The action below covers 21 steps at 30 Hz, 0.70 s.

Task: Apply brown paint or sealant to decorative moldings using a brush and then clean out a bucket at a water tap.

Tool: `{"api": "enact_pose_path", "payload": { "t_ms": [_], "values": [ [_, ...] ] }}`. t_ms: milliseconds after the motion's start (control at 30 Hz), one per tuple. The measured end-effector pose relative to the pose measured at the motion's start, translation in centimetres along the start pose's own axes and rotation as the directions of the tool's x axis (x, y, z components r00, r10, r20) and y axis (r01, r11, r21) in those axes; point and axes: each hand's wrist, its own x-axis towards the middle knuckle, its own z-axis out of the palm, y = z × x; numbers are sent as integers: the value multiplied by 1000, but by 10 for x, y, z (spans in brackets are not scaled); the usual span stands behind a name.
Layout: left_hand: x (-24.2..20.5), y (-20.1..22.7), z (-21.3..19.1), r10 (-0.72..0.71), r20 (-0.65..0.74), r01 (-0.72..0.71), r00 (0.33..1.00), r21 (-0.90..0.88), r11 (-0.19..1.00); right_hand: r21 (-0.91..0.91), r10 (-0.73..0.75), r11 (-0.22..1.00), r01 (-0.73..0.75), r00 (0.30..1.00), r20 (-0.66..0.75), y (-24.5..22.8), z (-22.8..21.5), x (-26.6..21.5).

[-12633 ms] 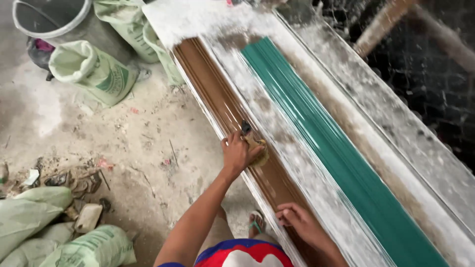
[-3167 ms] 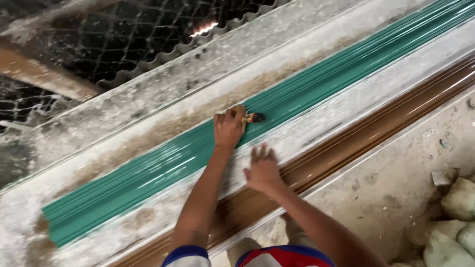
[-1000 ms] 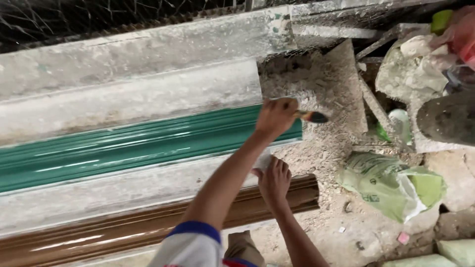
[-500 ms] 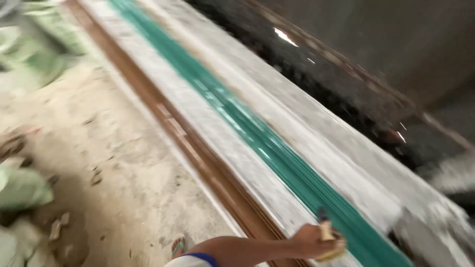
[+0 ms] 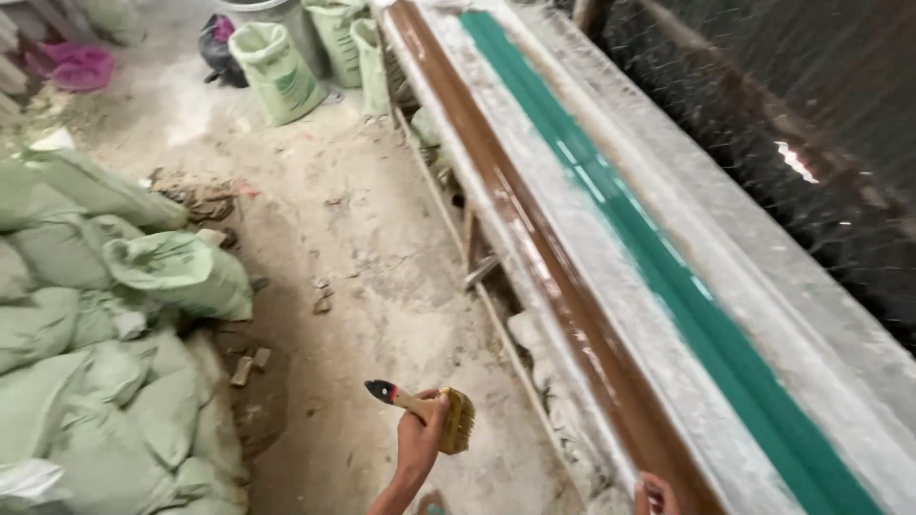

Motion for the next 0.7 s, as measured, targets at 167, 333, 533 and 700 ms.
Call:
{"api": "enact_pose_path", "payload": {
  "t_ms": [167,333,533,700],
  "values": [
    [23,2,-76,22,-103,-31,994,-90,995,70,27,997,-36,991,133,-175,70,30],
    [58,-14,-89,-59,-191,16,980,-216,976,67,-23,998,0,940,340,-269,101,65],
    [123,0,-47,-13,-205,-44,979,-270,962,108,56,987,-116,893,447,-260,147,145],
    [187,48,-12,-19,-144,-16,989,-235,972,182,133,937,-298,786,604,-216,222,254]
  ]
}}
